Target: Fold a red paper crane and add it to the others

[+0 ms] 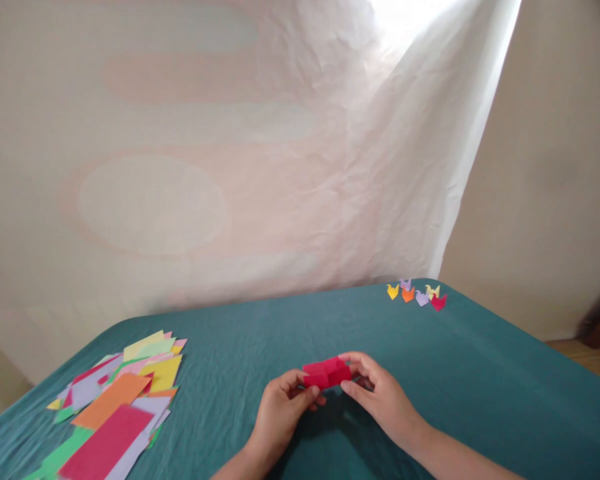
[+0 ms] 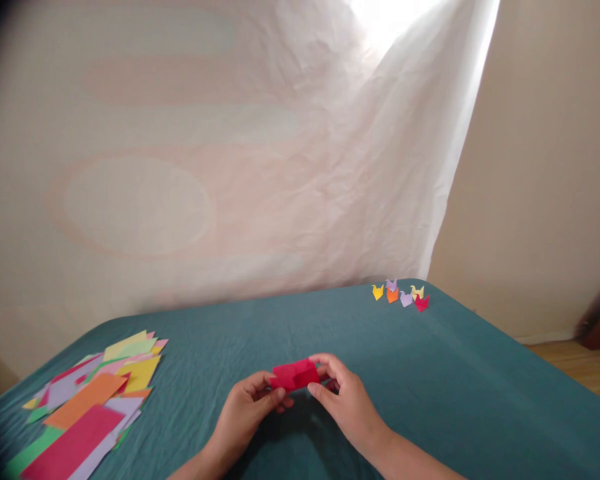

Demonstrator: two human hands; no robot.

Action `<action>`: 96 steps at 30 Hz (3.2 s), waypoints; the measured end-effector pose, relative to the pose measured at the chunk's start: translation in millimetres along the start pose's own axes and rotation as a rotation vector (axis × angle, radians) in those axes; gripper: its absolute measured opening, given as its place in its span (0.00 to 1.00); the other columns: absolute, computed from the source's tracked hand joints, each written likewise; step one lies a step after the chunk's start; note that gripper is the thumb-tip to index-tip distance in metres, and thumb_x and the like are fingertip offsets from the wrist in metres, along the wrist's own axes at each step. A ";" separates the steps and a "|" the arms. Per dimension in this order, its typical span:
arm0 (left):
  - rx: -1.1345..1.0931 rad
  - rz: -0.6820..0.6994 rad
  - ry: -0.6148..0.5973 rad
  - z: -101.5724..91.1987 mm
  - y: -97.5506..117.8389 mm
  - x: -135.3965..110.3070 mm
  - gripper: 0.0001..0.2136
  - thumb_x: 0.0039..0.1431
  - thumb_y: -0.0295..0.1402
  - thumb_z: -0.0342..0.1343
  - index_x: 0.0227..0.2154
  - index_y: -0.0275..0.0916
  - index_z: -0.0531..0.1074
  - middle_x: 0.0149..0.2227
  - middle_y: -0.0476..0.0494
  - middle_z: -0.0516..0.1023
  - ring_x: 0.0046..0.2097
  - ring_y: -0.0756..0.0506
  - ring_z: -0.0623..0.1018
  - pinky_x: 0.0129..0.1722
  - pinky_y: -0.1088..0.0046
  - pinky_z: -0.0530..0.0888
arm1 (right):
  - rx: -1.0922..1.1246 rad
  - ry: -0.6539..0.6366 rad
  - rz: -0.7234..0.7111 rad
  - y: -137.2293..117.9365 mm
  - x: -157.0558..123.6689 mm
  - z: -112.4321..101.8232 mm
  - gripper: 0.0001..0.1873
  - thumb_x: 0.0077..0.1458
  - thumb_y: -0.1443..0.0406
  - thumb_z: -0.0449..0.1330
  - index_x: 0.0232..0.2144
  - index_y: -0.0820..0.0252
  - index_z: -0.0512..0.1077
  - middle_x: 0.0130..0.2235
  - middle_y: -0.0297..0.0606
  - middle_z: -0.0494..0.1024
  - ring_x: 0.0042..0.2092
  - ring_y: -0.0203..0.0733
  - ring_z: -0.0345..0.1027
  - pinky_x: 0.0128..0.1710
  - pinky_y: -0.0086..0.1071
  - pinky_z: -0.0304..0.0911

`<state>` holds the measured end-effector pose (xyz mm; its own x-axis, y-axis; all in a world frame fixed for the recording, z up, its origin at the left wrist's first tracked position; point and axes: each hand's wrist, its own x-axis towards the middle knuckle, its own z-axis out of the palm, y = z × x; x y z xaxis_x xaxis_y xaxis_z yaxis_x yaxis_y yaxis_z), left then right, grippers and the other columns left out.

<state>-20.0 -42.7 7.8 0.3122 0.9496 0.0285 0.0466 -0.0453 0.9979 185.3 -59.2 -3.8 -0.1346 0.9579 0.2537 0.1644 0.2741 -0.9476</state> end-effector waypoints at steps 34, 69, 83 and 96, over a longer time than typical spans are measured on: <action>0.013 -0.146 -0.032 3.1 -7.3 4.6 0.10 0.49 0.37 0.60 0.29 0.32 0.74 0.23 0.46 0.77 0.22 0.49 0.77 0.22 0.78 0.68 | -0.305 0.019 0.007 1.1 -2.3 4.9 0.12 0.56 0.60 0.58 0.25 0.62 0.72 0.23 0.30 0.69 0.27 0.36 0.60 0.28 0.27 0.53; 0.332 -0.061 -0.026 6.1 -13.8 -4.2 0.07 0.50 0.31 0.54 0.24 0.34 0.76 0.22 0.47 0.77 0.25 0.49 0.73 0.25 0.77 0.65 | -0.560 0.029 -0.134 2.9 -8.4 11.9 0.12 0.54 0.65 0.60 0.20 0.60 0.70 0.22 0.32 0.71 0.26 0.37 0.63 0.27 0.29 0.53; 0.181 -0.091 -0.131 14.7 -3.9 -8.0 0.05 0.49 0.29 0.55 0.26 0.34 0.75 0.24 0.47 0.76 0.23 0.50 0.74 0.22 0.79 0.66 | -0.399 -0.061 -0.120 -12.2 -11.6 13.0 0.11 0.58 0.62 0.56 0.25 0.60 0.69 0.25 0.30 0.71 0.28 0.35 0.62 0.28 0.27 0.54; 0.046 -0.157 -0.158 12.1 0.2 -4.8 0.10 0.52 0.34 0.57 0.33 0.34 0.78 0.25 0.45 0.79 0.28 0.48 0.77 0.27 0.77 0.69 | -0.344 -0.091 -0.088 -17.2 -12.3 12.3 0.03 0.55 0.66 0.57 0.31 0.57 0.71 0.29 0.30 0.73 0.31 0.36 0.65 0.31 0.26 0.56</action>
<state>-10.0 -50.9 7.2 0.4420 0.8861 -0.1397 0.1482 0.0815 0.9856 172.1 -76.8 7.0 -0.2466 0.9222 0.2980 0.4656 0.3824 -0.7981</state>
